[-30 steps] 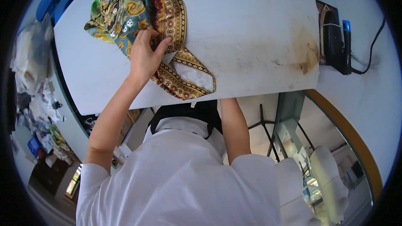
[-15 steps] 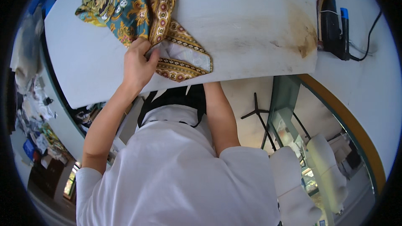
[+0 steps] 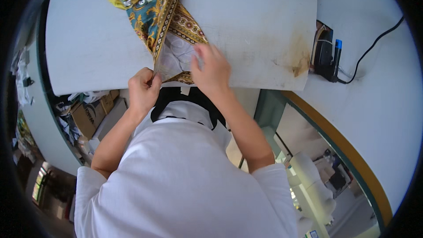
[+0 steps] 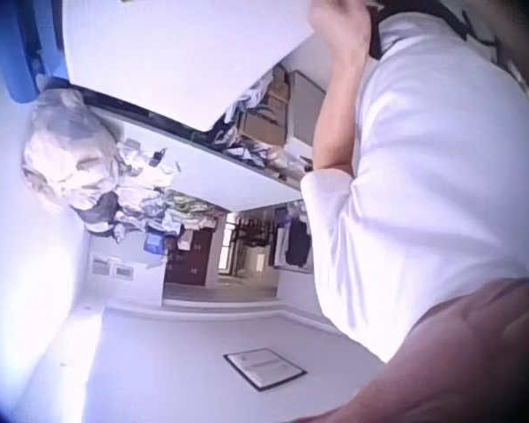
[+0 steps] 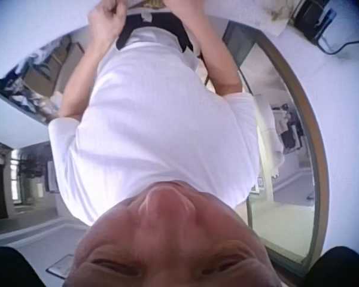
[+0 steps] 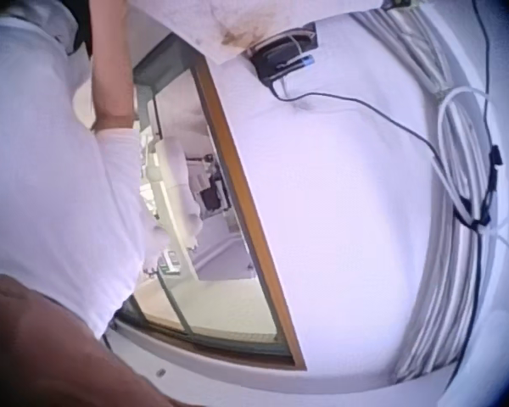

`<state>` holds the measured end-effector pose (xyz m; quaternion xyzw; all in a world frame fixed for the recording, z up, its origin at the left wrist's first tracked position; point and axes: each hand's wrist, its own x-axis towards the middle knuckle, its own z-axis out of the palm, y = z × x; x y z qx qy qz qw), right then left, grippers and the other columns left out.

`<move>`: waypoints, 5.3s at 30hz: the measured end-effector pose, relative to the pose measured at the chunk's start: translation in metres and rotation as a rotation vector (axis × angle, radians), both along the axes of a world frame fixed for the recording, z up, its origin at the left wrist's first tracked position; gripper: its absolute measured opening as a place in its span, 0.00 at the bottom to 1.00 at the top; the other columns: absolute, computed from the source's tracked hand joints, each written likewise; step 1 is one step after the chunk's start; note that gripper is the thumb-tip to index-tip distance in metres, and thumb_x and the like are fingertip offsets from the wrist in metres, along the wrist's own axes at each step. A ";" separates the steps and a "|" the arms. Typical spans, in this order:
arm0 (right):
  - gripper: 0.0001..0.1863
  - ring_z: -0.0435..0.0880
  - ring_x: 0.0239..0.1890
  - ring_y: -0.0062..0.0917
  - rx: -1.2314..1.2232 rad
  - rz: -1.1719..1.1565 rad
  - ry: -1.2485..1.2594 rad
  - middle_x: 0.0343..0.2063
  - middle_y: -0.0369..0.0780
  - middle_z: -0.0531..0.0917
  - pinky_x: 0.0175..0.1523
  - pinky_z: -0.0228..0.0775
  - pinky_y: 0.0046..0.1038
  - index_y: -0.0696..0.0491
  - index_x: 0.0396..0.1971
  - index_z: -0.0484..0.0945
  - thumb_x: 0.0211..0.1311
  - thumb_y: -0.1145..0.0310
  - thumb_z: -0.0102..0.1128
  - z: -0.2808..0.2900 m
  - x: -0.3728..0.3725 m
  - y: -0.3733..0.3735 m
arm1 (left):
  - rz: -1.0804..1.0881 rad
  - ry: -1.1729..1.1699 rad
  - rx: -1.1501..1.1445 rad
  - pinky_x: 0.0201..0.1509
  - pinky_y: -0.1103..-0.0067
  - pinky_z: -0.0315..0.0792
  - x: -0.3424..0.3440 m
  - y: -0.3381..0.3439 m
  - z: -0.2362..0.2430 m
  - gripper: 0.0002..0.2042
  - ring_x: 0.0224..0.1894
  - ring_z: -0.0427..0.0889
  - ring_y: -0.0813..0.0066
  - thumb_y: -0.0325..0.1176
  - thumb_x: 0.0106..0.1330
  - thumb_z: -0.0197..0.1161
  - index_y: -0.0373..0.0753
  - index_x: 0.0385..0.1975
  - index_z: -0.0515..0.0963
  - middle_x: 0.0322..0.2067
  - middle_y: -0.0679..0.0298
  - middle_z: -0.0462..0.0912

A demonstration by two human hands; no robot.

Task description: The person sews a decorative border onto a piece of patterned fabric using a sewing machine. They then trim the excess fabric with scissors and iron the seam flat on an ironing board. Finally, the person folds the finished fabric item.

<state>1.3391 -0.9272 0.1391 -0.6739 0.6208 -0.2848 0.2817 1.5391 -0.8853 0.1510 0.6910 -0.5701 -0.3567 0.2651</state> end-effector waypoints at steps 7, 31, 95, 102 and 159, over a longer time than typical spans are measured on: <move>0.16 0.83 0.32 0.42 -0.174 0.238 0.705 0.34 0.45 0.84 0.41 0.80 0.40 0.55 0.45 0.82 0.55 0.74 0.60 -0.072 -0.009 -0.115 | 0.396 0.109 -0.077 0.25 0.79 0.58 0.009 -0.006 0.049 0.15 0.23 0.62 0.85 0.29 0.68 0.63 0.31 0.18 0.72 0.15 0.72 0.66; 0.35 0.72 0.63 0.45 0.056 0.883 -0.092 0.55 0.51 0.81 0.68 0.65 0.38 0.56 0.61 0.74 0.48 0.68 0.70 -0.002 0.005 -0.203 | 0.430 0.732 -0.862 0.48 0.71 0.80 0.023 -0.071 0.230 0.12 0.38 0.85 0.69 0.30 0.74 0.56 0.31 0.47 0.83 0.43 0.56 0.86; 0.16 0.80 0.22 0.28 0.374 0.250 0.205 0.20 0.44 0.81 0.32 0.73 0.33 0.59 0.40 0.79 0.67 0.60 0.65 0.084 -0.205 -0.052 | -0.225 -0.222 -0.544 0.67 0.66 0.70 -0.075 -0.079 -0.101 0.12 0.66 0.73 0.54 0.21 0.62 0.64 0.34 0.45 0.84 0.58 0.55 0.78; 0.18 0.81 0.26 0.54 0.305 0.485 0.394 0.21 0.54 0.81 0.32 0.70 0.49 0.59 0.40 0.74 0.65 0.58 0.65 0.060 -0.135 -0.064 | -0.173 -0.239 -0.486 0.72 0.66 0.64 -0.074 -0.081 -0.106 0.18 0.70 0.67 0.54 0.29 0.62 0.68 0.37 0.53 0.81 0.64 0.56 0.73; 0.20 0.83 0.29 0.56 0.285 0.376 0.414 0.25 0.57 0.83 0.36 0.75 0.50 0.62 0.39 0.74 0.67 0.57 0.63 0.036 -0.127 -0.069 | 0.196 -0.172 -0.534 0.48 0.64 0.71 -0.079 -0.083 -0.118 0.05 0.45 0.78 0.53 0.22 0.57 0.65 0.37 0.31 0.78 0.39 0.56 0.79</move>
